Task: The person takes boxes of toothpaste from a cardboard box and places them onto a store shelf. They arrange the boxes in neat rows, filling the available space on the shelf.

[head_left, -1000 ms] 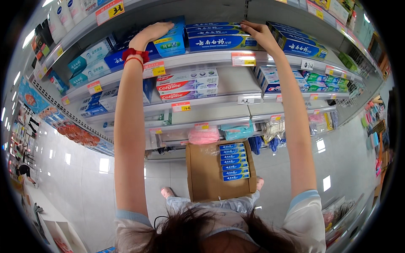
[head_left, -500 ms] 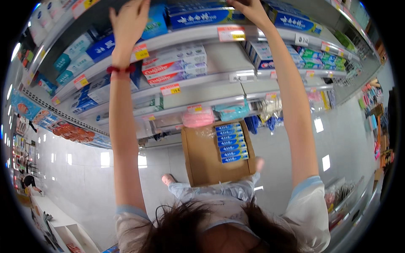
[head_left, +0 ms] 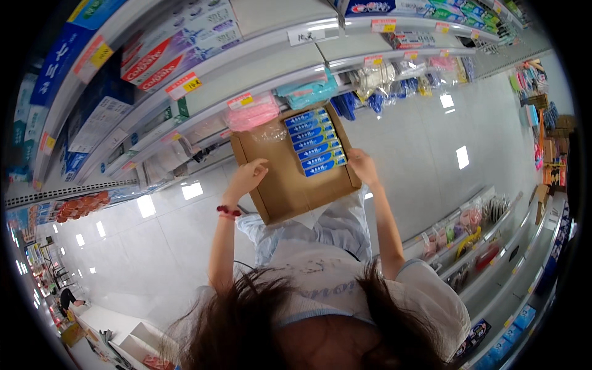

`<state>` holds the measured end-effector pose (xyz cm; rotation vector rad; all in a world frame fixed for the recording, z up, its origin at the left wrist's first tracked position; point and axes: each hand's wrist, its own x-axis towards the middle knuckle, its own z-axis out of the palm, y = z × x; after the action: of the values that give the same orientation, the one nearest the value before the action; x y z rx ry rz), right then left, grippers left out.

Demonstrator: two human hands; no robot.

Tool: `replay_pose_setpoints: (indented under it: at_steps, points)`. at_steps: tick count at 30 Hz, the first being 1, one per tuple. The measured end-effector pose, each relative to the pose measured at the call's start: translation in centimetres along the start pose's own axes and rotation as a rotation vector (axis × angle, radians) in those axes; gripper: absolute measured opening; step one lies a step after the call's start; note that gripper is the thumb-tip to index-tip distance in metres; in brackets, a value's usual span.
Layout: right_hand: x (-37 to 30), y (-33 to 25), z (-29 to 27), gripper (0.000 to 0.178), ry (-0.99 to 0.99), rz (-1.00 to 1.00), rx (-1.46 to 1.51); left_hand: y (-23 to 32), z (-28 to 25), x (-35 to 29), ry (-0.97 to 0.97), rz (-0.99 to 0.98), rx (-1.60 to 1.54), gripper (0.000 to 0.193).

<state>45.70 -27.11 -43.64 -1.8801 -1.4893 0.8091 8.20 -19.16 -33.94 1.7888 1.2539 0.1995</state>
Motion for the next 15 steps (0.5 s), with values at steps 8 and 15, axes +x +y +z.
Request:
replay_pose_setpoints:
  at_steps: [8, 15]
  points:
    - [-1.8, 7.5, 7.5, 0.058, -0.231, 0.489, 0.13, -8.8, 18.5, 7.1, -0.222, -0.42, -0.397, 0.042]
    - [0.9, 9.5, 9.3, 0.077, -0.405, 0.516, -0.089, -10.8, 28.4, 8.4, -0.001, -0.501, -0.318, 0.055]
